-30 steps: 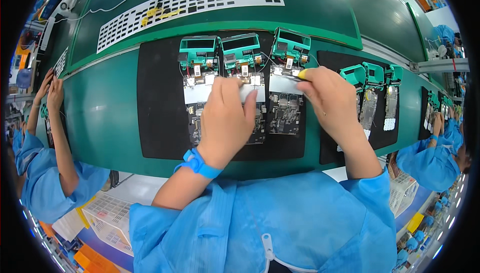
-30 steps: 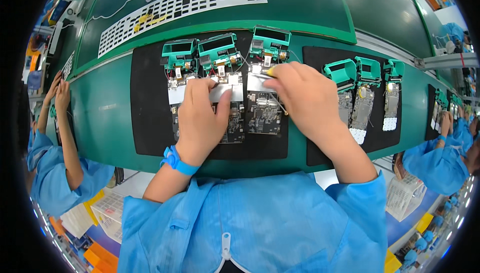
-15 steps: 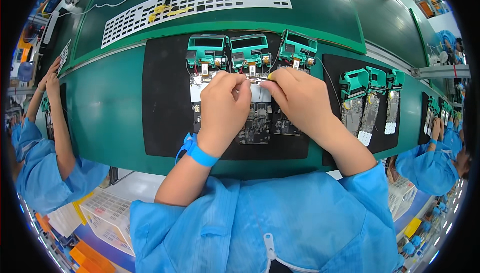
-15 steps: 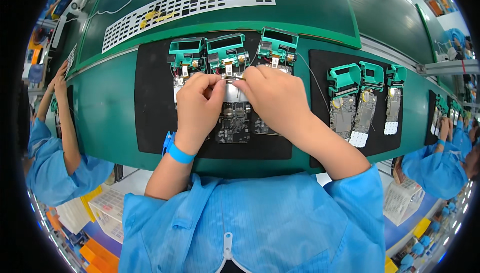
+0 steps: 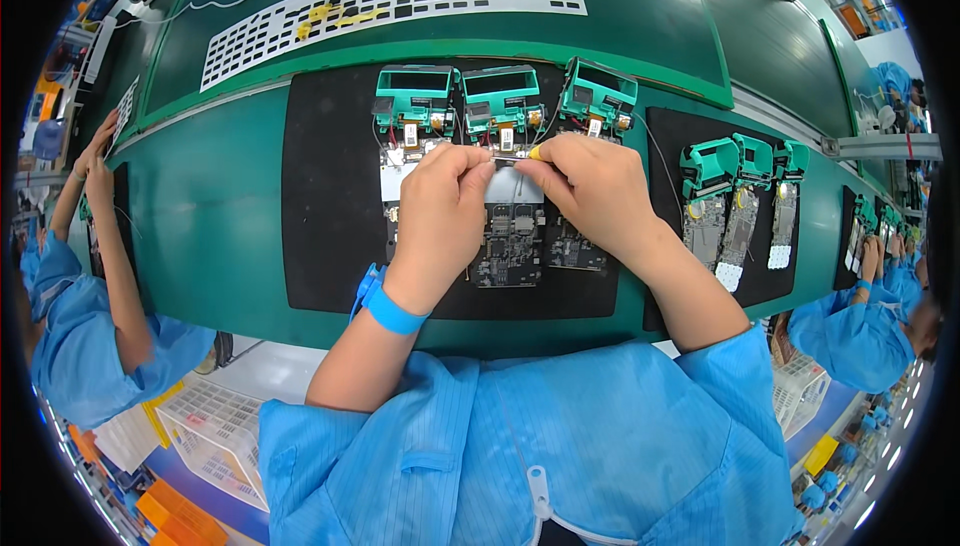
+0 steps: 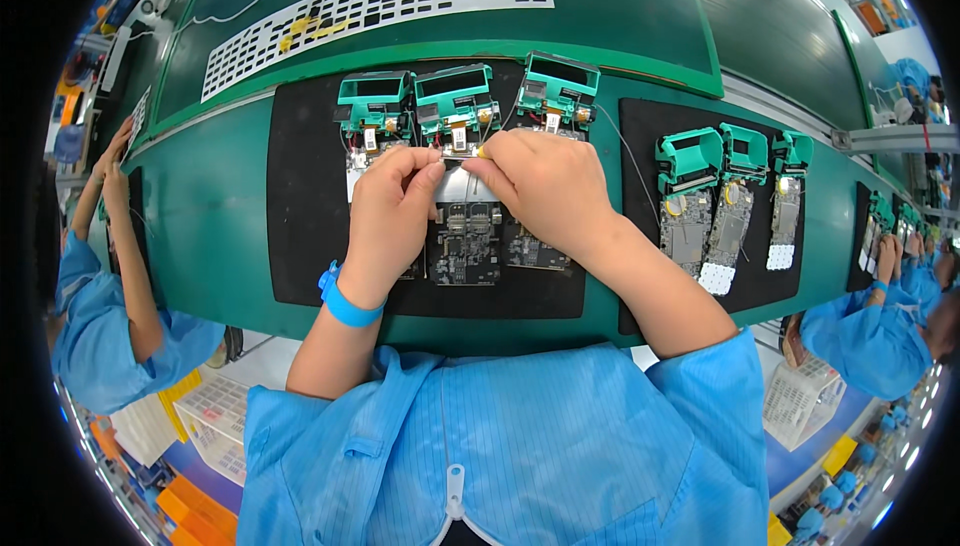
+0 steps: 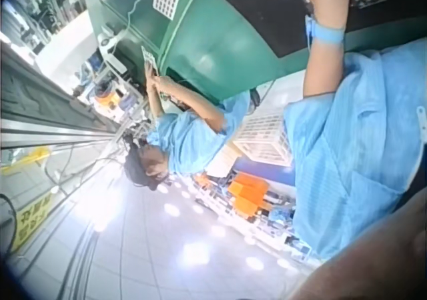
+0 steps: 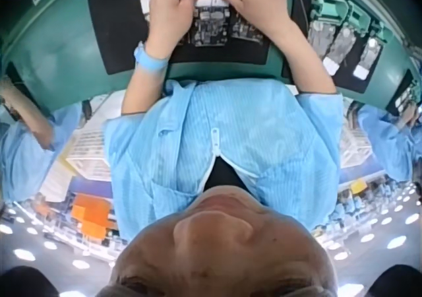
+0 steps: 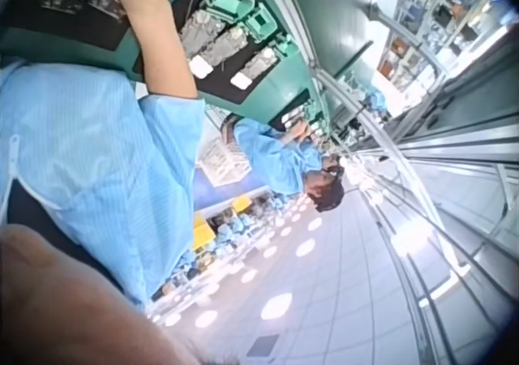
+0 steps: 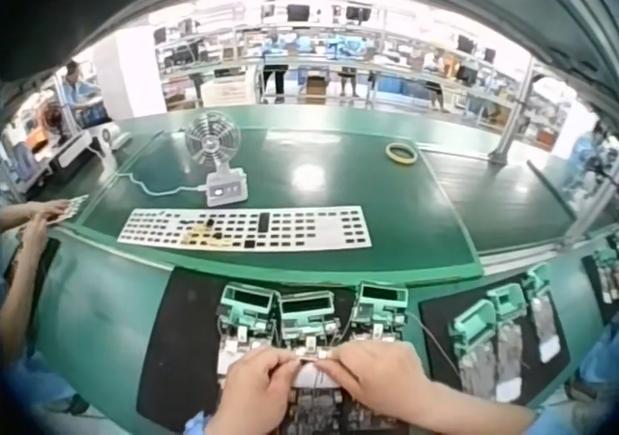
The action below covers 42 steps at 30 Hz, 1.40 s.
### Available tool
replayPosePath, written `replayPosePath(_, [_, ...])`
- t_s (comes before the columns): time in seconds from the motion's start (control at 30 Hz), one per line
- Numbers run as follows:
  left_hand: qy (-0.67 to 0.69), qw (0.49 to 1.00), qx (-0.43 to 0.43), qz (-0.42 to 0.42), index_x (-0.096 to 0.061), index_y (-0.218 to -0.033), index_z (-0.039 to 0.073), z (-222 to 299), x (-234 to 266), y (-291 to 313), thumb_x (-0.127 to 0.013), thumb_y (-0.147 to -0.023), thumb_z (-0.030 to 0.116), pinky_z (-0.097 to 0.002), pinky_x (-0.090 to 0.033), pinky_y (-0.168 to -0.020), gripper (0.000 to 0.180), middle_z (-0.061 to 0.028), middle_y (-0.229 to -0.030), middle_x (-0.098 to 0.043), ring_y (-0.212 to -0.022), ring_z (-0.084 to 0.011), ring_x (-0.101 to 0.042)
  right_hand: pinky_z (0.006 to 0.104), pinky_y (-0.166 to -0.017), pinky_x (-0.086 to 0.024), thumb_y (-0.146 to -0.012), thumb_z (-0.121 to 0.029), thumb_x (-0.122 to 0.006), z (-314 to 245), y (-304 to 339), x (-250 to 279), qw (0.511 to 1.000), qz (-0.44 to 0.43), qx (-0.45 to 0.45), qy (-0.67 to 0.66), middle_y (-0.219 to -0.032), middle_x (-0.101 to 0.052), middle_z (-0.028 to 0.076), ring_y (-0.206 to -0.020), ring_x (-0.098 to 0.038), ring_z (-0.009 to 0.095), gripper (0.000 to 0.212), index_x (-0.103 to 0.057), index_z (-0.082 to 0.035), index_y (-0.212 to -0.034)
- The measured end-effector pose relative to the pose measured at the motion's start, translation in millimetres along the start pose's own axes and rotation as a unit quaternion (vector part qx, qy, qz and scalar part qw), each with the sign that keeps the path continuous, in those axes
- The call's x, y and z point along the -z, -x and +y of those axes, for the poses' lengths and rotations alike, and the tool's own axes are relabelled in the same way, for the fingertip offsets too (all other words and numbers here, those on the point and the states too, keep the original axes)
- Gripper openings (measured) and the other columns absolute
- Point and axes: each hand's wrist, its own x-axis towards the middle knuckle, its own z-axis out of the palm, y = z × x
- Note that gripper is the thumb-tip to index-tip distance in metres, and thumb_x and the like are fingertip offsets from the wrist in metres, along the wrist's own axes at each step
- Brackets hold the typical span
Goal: The person connects ribbon cables to circuit boards using tweezers and by hand, flips and rearranges the boards on the mat, and attaches cables to the remaining boards.
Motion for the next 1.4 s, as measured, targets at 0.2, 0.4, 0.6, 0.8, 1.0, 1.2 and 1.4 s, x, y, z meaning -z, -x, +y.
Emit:
replayPosePath(0.2, [-0.058, 0.998, -0.024, 0.005, -0.066, -0.095, -0.002, 7, -1, 0, -0.065, -0.086, 0.003, -0.0369, -0.047, -0.063, 0.010, -0.0142, -0.081, -0.060, -0.070, -0.0293, -0.060, 0.0338, -0.051, -0.047, -0.081, -0.019, -0.076, -4, 1, 0, 0.998, 0.011, 0.015, 0.066, -0.068, -0.061, 0.006, -0.060, -0.062, 0.024, 0.021, -0.061, -0.007, -0.075])
replayPosePath(0.4, [-0.148, 0.985, -0.083, 0.030, -0.064, -0.104, -0.001, 7, -5, 2, -0.067, -0.084, 0.003, -0.0421, -0.051, -0.066, 0.020, -0.0150, -0.093, -0.059, -0.077, -0.0361, -0.063, 0.0329, -0.047, -0.043, -0.084, -0.024, -0.071, -15, -2, -7, 0.978, 0.048, 0.052, 0.195, -0.061, -0.050, 0.003, -0.054, -0.057, 0.020, 0.028, -0.051, -0.011, -0.069])
replayPosePath(0.6, [-0.162, 0.982, -0.092, 0.034, -0.064, -0.105, 0.000, 2, -5, 0, -0.068, -0.084, 0.004, -0.0421, -0.051, -0.064, 0.022, -0.0148, -0.094, -0.059, -0.078, -0.0365, -0.063, 0.0315, -0.047, -0.043, -0.087, -0.025, -0.068, -18, -1, -9, 0.975, 0.040, 0.053, 0.212, -0.062, -0.049, 0.001, -0.055, -0.056, 0.017, 0.029, -0.050, -0.012, -0.069])
replayPosePath(0.8, [-0.154, 0.984, -0.089, 0.034, -0.064, -0.104, 0.000, 3, -7, 1, -0.067, -0.084, 0.004, -0.0422, -0.050, -0.062, 0.021, -0.0138, -0.094, -0.060, -0.076, -0.0357, -0.063, 0.0284, -0.051, -0.044, -0.082, -0.017, -0.064, -23, 2, -9, 0.968, 0.017, 0.056, 0.243, -0.065, -0.050, -0.001, -0.058, -0.057, 0.013, 0.016, -0.051, -0.012, -0.074])
replayPosePath(1.0, [-0.154, 0.978, -0.141, 0.019, -0.064, -0.103, 0.000, -2, -5, -2, -0.065, -0.086, 0.005, -0.0428, -0.051, -0.060, 0.018, -0.0128, -0.093, -0.059, -0.073, -0.0356, -0.063, 0.0276, -0.048, -0.043, -0.069, -0.014, -0.062, -27, 10, -20, 0.945, 0.008, 0.098, 0.311, -0.067, -0.049, 0.000, -0.057, -0.054, 0.012, 0.015, -0.049, -0.012, -0.075])
replayPosePath(1.2, [-0.124, 0.974, -0.183, 0.054, -0.066, -0.096, 0.000, 10, 6, 8, -0.071, -0.084, 0.004, -0.0309, -0.047, -0.055, 0.015, -0.0099, -0.083, -0.059, -0.061, -0.0198, -0.057, 0.0361, -0.046, -0.044, -0.088, -0.022, -0.067, -23, 5, -2, 0.986, -0.004, 0.008, 0.167, -0.063, -0.053, 0.005, -0.056, -0.058, 0.023, 0.022, -0.054, -0.010, -0.075])
replayPosePath(1.4, [-0.235, 0.961, -0.032, 0.143, -0.062, -0.077, 0.001, 16, 62, 5, -0.078, -0.083, 0.023, -0.0324, -0.045, -0.053, 0.027, -0.0078, -0.068, -0.056, -0.058, -0.0192, -0.055, 0.0328, -0.046, -0.042, -0.088, -0.023, -0.067, -51, -15, 39, 0.978, 0.105, 0.050, 0.173, -0.062, -0.046, 0.002, -0.054, -0.054, 0.019, 0.023, -0.053, -0.012, -0.075])
